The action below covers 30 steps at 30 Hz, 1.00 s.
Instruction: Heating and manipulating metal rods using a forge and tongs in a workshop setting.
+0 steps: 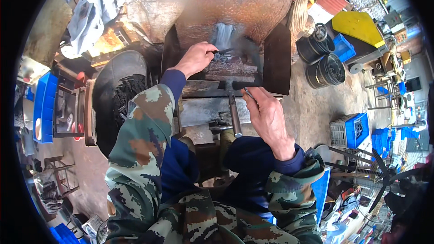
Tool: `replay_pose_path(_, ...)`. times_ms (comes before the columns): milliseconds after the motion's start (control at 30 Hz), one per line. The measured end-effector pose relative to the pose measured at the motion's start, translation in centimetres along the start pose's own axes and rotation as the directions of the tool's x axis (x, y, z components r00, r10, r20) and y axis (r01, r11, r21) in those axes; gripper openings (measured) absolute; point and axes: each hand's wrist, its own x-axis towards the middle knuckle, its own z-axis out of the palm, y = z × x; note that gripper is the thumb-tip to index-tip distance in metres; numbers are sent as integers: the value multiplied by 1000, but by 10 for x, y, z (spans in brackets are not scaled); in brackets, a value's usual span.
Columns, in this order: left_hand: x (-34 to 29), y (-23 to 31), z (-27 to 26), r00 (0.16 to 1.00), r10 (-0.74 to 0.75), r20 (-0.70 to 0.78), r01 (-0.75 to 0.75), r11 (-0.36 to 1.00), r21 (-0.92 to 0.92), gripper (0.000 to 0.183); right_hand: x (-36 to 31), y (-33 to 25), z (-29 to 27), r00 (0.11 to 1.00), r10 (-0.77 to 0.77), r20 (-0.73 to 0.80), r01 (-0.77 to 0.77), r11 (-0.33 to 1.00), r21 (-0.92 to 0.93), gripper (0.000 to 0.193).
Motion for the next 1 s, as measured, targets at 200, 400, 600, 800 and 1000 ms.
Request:
replay_pose_path(200, 1, -14, -6, 995, 39, 89, -19, 977, -210, 29, 1, -3, 2, 999, 30, 28, -30, 999, -14, 15)
replay_pose_path(400, -1, -10, -15, 989, 96, 111, -87, 993, -82, 30, -2, 5, 3, 995, -74, 66, 75, 997, -6, 17)
replay_pose_path(600, 0, 15, -14, 985, 162, 56, -172, 947, 273, 24, -7, 8, -4, 966, -206, 154, 196, 978, 78, 26)
replay_pose_path(800, -7, 21, -25, 999, 6, -35, 3, 973, 230, 30, -20, 9, -5, 910, -263, 321, 245, 965, 97, 41)
replay_pose_path(1000, -19, -5, -36, 947, -266, -182, 285, 954, 89, 50, -29, 2, 0, 904, -220, 368, 231, 973, 13, 55)
